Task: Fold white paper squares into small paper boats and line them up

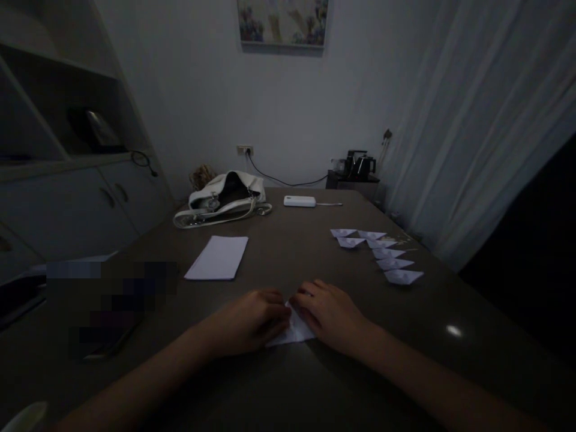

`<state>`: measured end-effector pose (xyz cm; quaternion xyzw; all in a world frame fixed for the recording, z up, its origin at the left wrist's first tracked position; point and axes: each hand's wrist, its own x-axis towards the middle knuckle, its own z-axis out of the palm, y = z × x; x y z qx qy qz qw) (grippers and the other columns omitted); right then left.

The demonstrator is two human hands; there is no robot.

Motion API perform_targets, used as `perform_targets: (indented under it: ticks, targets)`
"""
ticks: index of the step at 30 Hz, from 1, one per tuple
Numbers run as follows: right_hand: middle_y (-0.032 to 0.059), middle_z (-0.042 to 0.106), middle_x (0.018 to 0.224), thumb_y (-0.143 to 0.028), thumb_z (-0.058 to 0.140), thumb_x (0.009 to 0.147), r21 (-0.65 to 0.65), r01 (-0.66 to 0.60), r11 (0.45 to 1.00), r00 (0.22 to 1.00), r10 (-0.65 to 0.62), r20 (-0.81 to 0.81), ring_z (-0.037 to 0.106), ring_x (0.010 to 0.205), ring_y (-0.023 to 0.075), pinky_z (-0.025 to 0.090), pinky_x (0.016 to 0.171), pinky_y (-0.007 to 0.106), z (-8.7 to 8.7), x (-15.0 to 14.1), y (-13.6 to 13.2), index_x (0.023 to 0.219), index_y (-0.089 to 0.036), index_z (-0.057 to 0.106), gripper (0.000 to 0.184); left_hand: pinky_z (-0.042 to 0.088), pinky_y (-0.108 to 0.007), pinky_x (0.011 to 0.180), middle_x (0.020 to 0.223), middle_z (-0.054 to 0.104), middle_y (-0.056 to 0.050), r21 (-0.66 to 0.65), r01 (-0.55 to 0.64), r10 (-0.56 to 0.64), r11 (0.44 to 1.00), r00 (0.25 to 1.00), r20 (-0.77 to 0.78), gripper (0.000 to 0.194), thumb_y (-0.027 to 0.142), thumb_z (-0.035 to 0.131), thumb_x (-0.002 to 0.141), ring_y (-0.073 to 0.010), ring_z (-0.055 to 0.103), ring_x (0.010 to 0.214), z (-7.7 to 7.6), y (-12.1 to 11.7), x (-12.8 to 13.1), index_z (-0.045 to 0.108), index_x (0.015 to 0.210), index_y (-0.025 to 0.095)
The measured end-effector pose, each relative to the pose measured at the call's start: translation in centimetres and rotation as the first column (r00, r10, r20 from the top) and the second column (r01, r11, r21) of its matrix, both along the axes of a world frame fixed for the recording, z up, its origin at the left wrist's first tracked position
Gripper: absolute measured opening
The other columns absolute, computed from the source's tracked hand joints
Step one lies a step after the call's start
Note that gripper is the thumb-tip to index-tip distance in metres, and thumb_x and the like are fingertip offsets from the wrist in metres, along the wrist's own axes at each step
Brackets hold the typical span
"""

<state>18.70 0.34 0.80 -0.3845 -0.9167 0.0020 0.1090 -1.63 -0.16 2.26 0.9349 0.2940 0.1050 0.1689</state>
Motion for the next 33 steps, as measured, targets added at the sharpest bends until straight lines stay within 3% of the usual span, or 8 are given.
perform_targets:
  ticks: [8, 16, 20, 26, 33]
  targets:
    - [0.0047, 0.058, 0.091, -0.032, 0.045, 0.09, 0.011, 0.078, 0.997, 0.997, -0.078, -0.024, 0.052, 0.086, 0.0196, 0.038, 0.067, 0.03, -0.1, -0.7, -0.4, 0.087, -0.02, 0.06, 0.019, 0.043, -0.026, 0.068, 0.089, 0.056, -0.006, -0.061, -0.118, 0.121, 0.991, 0.991, 0.052, 0.013, 0.01, 0.044, 0.086, -0.016, 0.055, 0.078, -0.3, 0.5, -0.4, 0.054, 0.091, 0.016]
    - [0.004, 0.058, 0.09, -0.032, 0.052, 0.084, -0.025, 0.133, 0.991, 0.991, -0.133, -0.013, 0.053, 0.086, 0.0206, 0.038, 0.066, 0.03, 0.3, -1.0, -0.3, 0.084, -0.021, 0.061, 0.014, 0.042, -0.024, 0.068, 0.088, 0.056, -0.005, -0.041, -0.111, 0.115, 0.993, 0.987, 0.108, 0.013, 0.009, 0.048, 0.083, -0.015, 0.055, 0.078, -0.9, 1.2, -0.4, 0.057, 0.089, 0.016]
    - [0.0044, 0.059, 0.092, -0.033, 0.054, 0.082, -0.05, 0.141, 0.989, 0.99, -0.142, -0.017, 0.053, 0.089, 0.0219, 0.039, 0.069, 0.031, 0.2, -1.0, -0.1, 0.09, -0.022, 0.062, 0.015, 0.04, -0.026, 0.073, 0.087, 0.059, -0.004, 0.064, -0.174, 0.16, 0.983, 0.97, 0.184, 0.01, 0.01, 0.053, 0.083, -0.0168, 0.054, 0.085, -1.8, 2.1, 0.2, 0.058, 0.09, 0.016]
    - [0.0037, 0.059, 0.092, -0.034, 0.058, 0.079, -0.077, 0.162, 0.984, 0.986, -0.164, -0.023, 0.054, 0.089, 0.0223, 0.04, 0.068, 0.032, 0.0, -1.0, 0.2, 0.086, -0.022, 0.062, 0.015, 0.032, -0.029, 0.07, 0.082, 0.06, -0.001, 0.278, -0.173, 0.163, 0.945, 0.985, 0.059, 0.005, 0.019, 0.059, 0.083, -0.0183, 0.052, 0.083, -2.1, 2.7, 0.8, 0.057, 0.08, 0.017]
    - [0.0011, 0.059, 0.091, -0.033, 0.06, 0.078, -0.091, 0.154, 0.984, 0.986, -0.159, -0.054, 0.054, 0.088, 0.0215, 0.04, 0.069, 0.032, 0.0, -1.0, 0.1, 0.087, -0.025, 0.062, 0.013, 0.028, -0.029, 0.07, 0.08, 0.06, 0.0, 0.264, -0.188, 0.185, 0.946, 0.982, 0.036, 0.01, 0.026, 0.062, 0.083, -0.0183, 0.052, 0.084, -2.0, 2.8, 0.6, 0.055, 0.079, 0.018]
